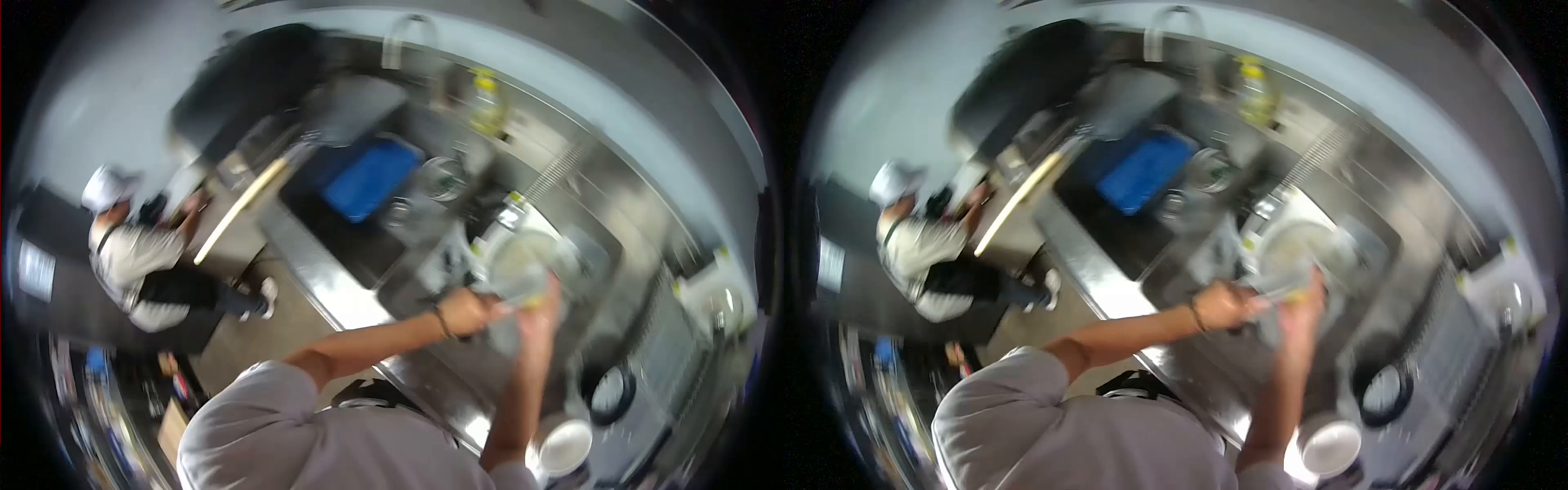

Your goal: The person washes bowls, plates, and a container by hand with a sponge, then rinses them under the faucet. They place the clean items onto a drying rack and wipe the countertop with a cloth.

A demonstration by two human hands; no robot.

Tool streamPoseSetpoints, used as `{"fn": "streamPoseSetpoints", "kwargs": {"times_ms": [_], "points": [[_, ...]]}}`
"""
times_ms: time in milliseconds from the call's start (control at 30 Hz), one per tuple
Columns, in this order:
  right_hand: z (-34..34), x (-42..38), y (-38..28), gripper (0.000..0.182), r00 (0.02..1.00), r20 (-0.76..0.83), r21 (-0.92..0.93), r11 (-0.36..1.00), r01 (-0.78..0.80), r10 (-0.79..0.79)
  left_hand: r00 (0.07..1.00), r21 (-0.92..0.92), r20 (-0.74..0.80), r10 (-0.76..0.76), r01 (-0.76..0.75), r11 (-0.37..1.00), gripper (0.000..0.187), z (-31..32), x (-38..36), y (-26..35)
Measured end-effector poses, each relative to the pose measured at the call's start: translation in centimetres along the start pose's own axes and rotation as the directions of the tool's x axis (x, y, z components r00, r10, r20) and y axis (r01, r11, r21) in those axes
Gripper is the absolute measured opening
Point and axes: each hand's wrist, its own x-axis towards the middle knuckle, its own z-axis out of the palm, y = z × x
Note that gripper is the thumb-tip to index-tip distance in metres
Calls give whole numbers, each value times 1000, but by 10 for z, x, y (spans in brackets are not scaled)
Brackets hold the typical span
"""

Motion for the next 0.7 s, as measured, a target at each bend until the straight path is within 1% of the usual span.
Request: {"fn": "streamPoseSetpoints", "kwargs": {"times_ms": [33, 67, 100, 133, 167, 200, 233, 267, 333, 367, 400, 433, 467, 500, 533, 567, 600, 633, 667, 700], "points": [[4, -16, -22, 36, 990, -28, -50, 989, -141, 140, 978, -84, -163, 130, -145, 986, 25, 14, -4, 2], [-5, -27, -33, 40, 978, 11, -91, 974, -206, 208, 965, -140, -214, 154, -186, 973, 24, 20, -5, 8], [-19, -28, -35, 47, 967, -57, -64, 965, -253, 250, 995, -227, 32, 95, -85, 970, 27, 9, -5, 17], [-52, -36, -30, 54, 983, 175, -338, 941, 15, 47, 961, -307, 271, 61, 26, 951, 30, -1, -2, 27], [-64, -40, -26, 56, 996, 46, -302, 951, -65, 82, 969, -285, 248, 18, 55, 957, 30, 11, -6, 32], [-69, -39, -25, 58, 989, -89, -255, 957, -137, 118, 987, -357, 131, 94, -42, 933, 35, 31, -9, 32], [-71, -43, -21, 58, 977, -141, -224, 957, -186, 157, 985, -415, 12, 175, -154, 896, 41, 44, -11, 27], [-75, -45, -14, 59, 984, -114, -238, 958, -161, 137, 988, -403, 3, 157, -142, 904, 41, 45, -9, 17], [-80, -47, -2, 60, 989, -92, -257, 957, -135, 115, 966, -409, 204, 159, -64, 910, 51, 48, 0, 2], [-79, -49, 3, 60, 988, -110, -266, 955, -131, 105, 968, -372, 238, 79, 16, 928, 53, 61, 4, -12], [-77, -50, 6, 61, 988, -126, -273, 954, -124, 92, 966, -330, 238, -97, 174, 928, 54, 73, 12, -26], [-74, -54, 9, 61, 989, -122, -274, 955, -116, 86, 965, -217, 182, -189, 227, 949, 56, 88, 17, -49], [-70, -59, 13, 60, 984, -157, -229, 966, -120, 85, 917, -149, 274, -290, 338, 929, 61, 66, 19, -60], [-68, -61, 15, 60, 978, -191, -183, 975, -124, 88, 810, -85, 347, -473, 529, 844, 63, 43, 19, -62], [-81, -61, 14, 60, 981, -175, -178, 977, -119, 88, 699, -175, 310, -644, 708, 684, 63, 50, 20, -64], [-97, -65, 18, 60, 981, -169, -176, 977, -121, 91, 548, -268, 291, -784, 834, 483, 62, 58, 17, -70], [-114, -70, 21, 62, 948, 163, -473, 822, 318, -274, 547, -265, 286, -787, 834, 484, 62, 64, 11, -78], [-120, -71, 24, 64, 698, 550, -541, 442, 716, -459, 607, -578, 571, -553, 775, 255, 59, 68, 2, -86], [-114, -78, 16, 65, 771, 495, -693, 354, 628, -400, 695, -722, 687, -209, 685, -97, 56, 62, -4, -90], [-110, -74, 8, 65, 768, 500, -684, 361, 634, -401, 709, -683, 697, -105, 613, -397, 50, 57, -12, -80]]}}
